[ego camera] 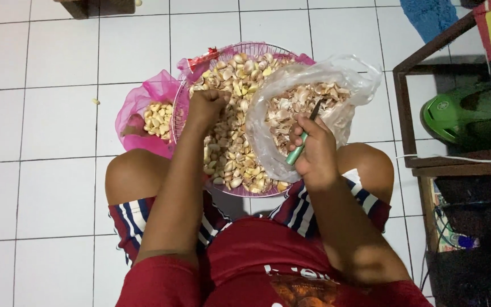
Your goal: Peeling individual garlic cloves using a small paring knife and hands, collecting the skins in a plastic bag.
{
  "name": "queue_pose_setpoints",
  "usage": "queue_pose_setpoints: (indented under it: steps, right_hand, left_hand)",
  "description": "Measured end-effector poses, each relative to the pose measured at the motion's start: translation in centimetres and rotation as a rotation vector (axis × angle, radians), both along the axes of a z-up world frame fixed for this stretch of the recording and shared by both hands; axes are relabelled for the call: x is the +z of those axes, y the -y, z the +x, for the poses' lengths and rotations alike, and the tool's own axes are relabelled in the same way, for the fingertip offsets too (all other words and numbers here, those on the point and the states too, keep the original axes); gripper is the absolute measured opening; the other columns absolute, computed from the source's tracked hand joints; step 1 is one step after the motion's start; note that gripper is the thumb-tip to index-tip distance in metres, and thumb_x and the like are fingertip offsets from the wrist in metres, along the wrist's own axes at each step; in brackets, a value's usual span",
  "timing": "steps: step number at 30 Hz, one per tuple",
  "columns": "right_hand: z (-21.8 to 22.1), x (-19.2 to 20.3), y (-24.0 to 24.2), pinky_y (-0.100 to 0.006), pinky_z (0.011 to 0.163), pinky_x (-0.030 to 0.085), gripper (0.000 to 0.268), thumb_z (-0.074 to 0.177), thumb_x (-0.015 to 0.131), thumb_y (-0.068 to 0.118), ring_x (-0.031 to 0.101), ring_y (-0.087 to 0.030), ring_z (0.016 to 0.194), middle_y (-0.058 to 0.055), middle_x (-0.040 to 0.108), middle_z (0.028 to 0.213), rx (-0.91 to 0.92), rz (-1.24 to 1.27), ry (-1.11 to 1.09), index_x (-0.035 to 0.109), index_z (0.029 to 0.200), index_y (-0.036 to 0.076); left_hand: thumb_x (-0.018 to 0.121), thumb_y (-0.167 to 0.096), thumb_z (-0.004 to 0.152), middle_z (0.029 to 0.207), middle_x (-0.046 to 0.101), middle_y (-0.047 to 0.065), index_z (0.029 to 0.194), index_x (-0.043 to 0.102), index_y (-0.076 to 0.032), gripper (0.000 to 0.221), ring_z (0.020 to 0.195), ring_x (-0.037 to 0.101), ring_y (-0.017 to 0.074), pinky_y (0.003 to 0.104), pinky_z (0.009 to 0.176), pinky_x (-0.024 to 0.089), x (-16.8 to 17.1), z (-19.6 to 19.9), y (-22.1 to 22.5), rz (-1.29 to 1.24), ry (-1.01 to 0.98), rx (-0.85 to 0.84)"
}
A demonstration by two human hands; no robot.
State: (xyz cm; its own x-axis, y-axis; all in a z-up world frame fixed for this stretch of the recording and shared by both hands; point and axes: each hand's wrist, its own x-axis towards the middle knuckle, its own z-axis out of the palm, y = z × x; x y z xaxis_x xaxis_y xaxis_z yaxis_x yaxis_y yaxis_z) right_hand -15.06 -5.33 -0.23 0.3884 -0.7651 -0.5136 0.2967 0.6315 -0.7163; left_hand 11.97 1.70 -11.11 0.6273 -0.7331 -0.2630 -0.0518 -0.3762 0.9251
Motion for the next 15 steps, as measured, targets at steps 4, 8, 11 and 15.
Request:
queue_pose_setpoints:
  steps: [4, 8, 11, 15]
  right_hand:
    - [0.2, 0.2, -0.2, -0.024, 0.043, 0.041, 0.007, 0.098, 0.061, 0.013, 0.043, -0.008, 0.044, 0.001, 0.047, 0.064, 0.029, -0.038, -0.013, 0.058, 0.103, 0.009]
    - [0.9, 5.4, -2.4, -0.02, 0.04, 0.042, 0.021, 0.106, 0.055, 0.024, 0.044, -0.004, 0.045, -0.003, 0.052, 0.069, 0.226, -0.257, -0.153, 0.059, 0.115, 0.005]
    - [1.5, 4.7, -3.0, -0.021, 0.045, 0.046, 0.035, 0.109, 0.045, 0.02, 0.049, -0.006, 0.052, -0.009, 0.057, 0.082, 0.248, -0.436, -0.175, 0.053, 0.137, 0.0]
    - [1.0, 4.3, -2.8, -0.019, 0.046, 0.048, 0.035, 0.108, 0.045, 0.017, 0.049, -0.004, 0.053, -0.007, 0.056, 0.082, 0.163, -0.449, -0.129, 0.054, 0.135, -0.003]
  left_hand:
    - [0.064, -0.007, 0.093, 0.066, 0.067, 0.013, 0.109, 0.077, -0.003, 0.021, 0.051, 0.065, 0.0149, 0.028, 0.046, 0.055, 4.3, -1.3, -0.4, -0.038, -0.099, 0.052]
    - [0.055, -0.008, 0.097, 0.082, 0.066, 0.008, 0.121, 0.068, 0.006, 0.031, 0.067, 0.066, 0.0084, 0.016, 0.06, 0.063, 13.0, -4.6, -1.3, -0.103, -0.439, 0.11]
    - [0.064, -0.002, 0.092, 0.079, 0.066, 0.01, 0.115, 0.074, 0.002, 0.026, 0.067, 0.065, 0.012, 0.022, 0.059, 0.062, 11.9, -4.8, -0.7, -0.155, -0.169, 0.065]
    - [0.069, -0.004, 0.089, 0.076, 0.071, 0.01, 0.113, 0.078, -0.006, 0.025, 0.062, 0.067, 0.0131, 0.027, 0.057, 0.057, 12.3, -7.8, -1.0, -0.215, 0.08, 0.056]
